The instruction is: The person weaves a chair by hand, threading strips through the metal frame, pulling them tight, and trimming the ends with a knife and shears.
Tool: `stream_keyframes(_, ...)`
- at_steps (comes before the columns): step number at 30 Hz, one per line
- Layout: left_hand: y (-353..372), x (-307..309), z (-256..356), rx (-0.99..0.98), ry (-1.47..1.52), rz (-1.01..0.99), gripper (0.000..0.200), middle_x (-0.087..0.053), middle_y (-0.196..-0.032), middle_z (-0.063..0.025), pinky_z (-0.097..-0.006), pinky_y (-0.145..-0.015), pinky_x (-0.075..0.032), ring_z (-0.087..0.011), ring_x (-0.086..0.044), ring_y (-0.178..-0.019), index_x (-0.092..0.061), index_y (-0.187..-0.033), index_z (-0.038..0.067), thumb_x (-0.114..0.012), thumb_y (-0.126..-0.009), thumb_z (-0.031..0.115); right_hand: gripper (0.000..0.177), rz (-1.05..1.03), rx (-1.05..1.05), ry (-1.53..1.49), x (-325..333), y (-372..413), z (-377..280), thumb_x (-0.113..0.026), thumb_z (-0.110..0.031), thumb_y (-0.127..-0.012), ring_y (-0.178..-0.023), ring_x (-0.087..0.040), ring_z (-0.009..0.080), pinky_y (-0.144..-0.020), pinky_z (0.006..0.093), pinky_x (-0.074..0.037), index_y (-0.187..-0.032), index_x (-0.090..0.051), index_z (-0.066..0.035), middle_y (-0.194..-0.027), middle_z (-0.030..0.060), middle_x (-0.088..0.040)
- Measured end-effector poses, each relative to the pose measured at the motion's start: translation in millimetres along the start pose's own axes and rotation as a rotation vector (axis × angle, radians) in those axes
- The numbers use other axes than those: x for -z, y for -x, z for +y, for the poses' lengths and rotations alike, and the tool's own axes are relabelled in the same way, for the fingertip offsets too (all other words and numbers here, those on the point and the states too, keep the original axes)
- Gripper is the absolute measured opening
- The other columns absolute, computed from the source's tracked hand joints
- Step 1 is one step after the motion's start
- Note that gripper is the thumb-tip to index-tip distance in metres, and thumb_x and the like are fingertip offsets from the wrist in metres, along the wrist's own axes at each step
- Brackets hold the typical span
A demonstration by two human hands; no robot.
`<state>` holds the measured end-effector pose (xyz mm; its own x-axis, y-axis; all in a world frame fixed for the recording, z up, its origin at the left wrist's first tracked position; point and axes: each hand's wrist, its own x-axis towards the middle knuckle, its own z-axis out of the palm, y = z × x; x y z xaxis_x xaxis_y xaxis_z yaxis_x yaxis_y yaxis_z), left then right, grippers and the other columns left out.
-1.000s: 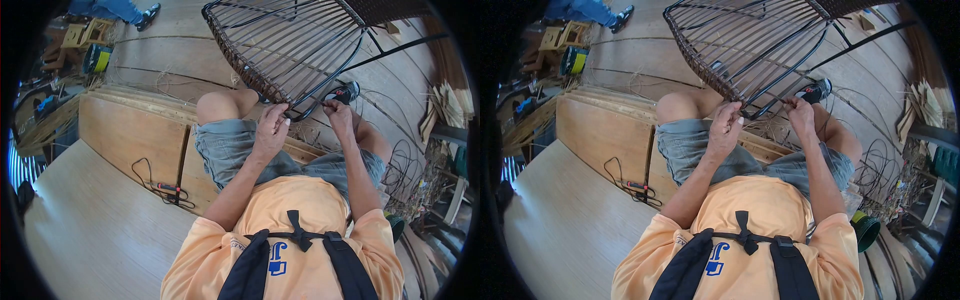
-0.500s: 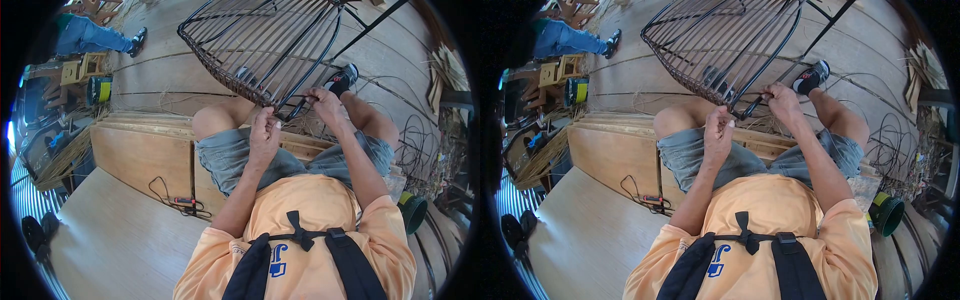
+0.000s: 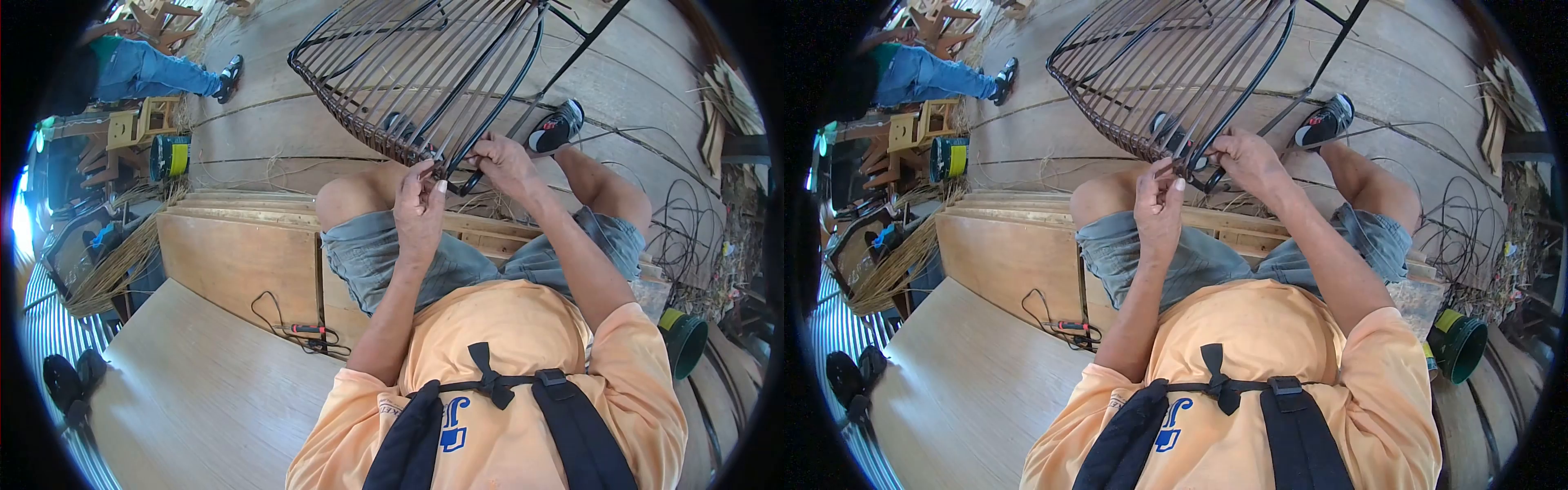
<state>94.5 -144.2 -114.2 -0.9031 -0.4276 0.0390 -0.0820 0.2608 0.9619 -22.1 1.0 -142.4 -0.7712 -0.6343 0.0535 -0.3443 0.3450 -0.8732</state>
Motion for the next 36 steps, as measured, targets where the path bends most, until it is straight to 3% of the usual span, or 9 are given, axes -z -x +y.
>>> stream_keyframes(5,-9.8,3.0,-1.9,-0.112,-0.035,0.016,0.018,-0.056,-0.091,-0.0042,-0.022,-0.07,-0.043,-0.0089,-0.052,-0.077,-0.06,-0.105,0.002,-0.051,-0.095,0.013,0.013,0.1,0.021,0.046,-6.7,16.4,-12.6,-0.057,-0.003,-0.08,-0.079,-0.058,0.0333,-0.069,0.0379,-0.047,-0.091,-0.065,-0.006,-0.078,0.0147,-0.056)
stream_keyframes(11,-11.8,9.0,-3.7,0.104,0.175,0.035,0.024,-0.057,-0.078,-0.001,-0.0213,-0.067,-0.043,-0.0076,-0.052,-0.073,-0.063,-0.101,0.001,-0.05,-0.096,0.02,0.011,0.143,-0.003,0.025,-13.6,29.9,-24.8,-0.061,-0.007,-0.081,-0.077,-0.058,0.0329,-0.068,0.039,-0.047,-0.091,-0.063,-0.004,-0.08,0.0143,-0.057)
stream_keyframes(14,-6.1,10.2,-5.6,0.113,0.126,0.039,0.023,-0.058,-0.079,-0.0007,-0.0216,-0.067,-0.043,-0.007,-0.052,-0.073,-0.064,-0.098,0.001,-0.051,-0.095,0.02,0.014,0.109,-0.027,0.074,-14.6,31.7,-23.7,-0.063,-0.006,-0.081,-0.08,-0.06,0.0276,-0.07,0.034,-0.046,-0.094,-0.065,-0.001,-0.081,0.0137,-0.059)
stream_keyframes(19,6.2,8.3,2.1,-0.11,-0.131,0.058,0.023,-0.061,-0.08,-0.0043,-0.0247,-0.071,-0.045,-0.0094,-0.055,-0.078,-0.063,-0.101,0.0,-0.053,-0.092,0.018,0.013,0.166,0.031,0.147,-14.8,30.6,-21.9,-0.06,-0.012,-0.084,-0.082,-0.056,0.037,-0.071,0.041,-0.045,-0.088,-0.063,0.001,-0.085,0.0182,-0.059)
stream_keyframes(20,8.5,11.9,2.5,0.027,-0.171,-0.01,0.023,-0.063,-0.086,-0.0086,-0.0269,-0.076,-0.047,-0.0134,-0.059,-0.085,-0.064,-0.102,0.001,-0.052,-0.092,0.018,0.009,0.168,0.048,0.158,-16.2,29.8,-21.0,-0.059,-0.01,-0.083,-0.083,-0.056,0.0384,-0.071,0.0446,-0.045,-0.088,-0.061,-0.002,-0.085,0.0188,-0.058)
stream_keyframes(21,4.5,11.8,-4.4,-0.233,-0.266,0.023,0.02,-0.064,-0.092,-0.0109,-0.0287,-0.079,-0.048,-0.0171,-0.061,-0.089,-0.063,-0.102,0.001,-0.054,-0.09,0.014,0.01,0.116,0.036,0.197,-12.8,25.9,-20.0,-0.06,-0.011,-0.083,-0.084,-0.056,0.0384,-0.071,0.0449,-0.045,-0.087,-0.062,-0.003,-0.084,0.0188,-0.058)
stream_keyframes(22,1.2,11.9,-2.3,-0.266,-0.246,0.013,0.018,-0.063,-0.095,-0.0112,-0.0293,-0.079,-0.048,-0.0189,-0.061,-0.088,-0.063,-0.102,0.0,-0.055,-0.089,0.011,0.01,0.19,0.1,0.182,-16.5,25.0,-15.2,-0.061,-0.012,-0.082,-0.082,-0.057,0.0383,-0.071,0.0448,-0.045,-0.088,-0.063,-0.003,-0.083,0.0187,-0.057)
stream_keyframes(31,14.9,4.5,-7.0,-0.011,0.028,-0.014,0.018,-0.056,-0.089,-0.0075,-0.0253,-0.073,-0.047,-0.0135,-0.055,-0.08,-0.058,-0.107,0.0,-0.053,-0.091,0.005,0.012,0.155,-0.014,0.023,-18.1,34.3,-19.7,-0.06,-0.007,-0.081,-0.077,-0.057,0.0368,-0.067,0.0416,-0.045,-0.092,-0.065,-0.005,-0.08,0.0185,-0.056)
stream_keyframes(36,12.4,-0.9,-3.6,-0.123,-0.06,0.085,0.018,-0.054,-0.086,-0.0047,-0.024,-0.069,-0.044,-0.0115,-0.052,-0.075,-0.06,-0.107,0.004,-0.055,-0.09,0.006,0.013,0.074,0.003,0.066,-7.8,26.6,-19.9,-0.058,-0.007,-0.082,-0.078,-0.056,0.0378,-0.069,0.0434,-0.044,-0.093,-0.063,-0.005,-0.08,0.0198,-0.056)
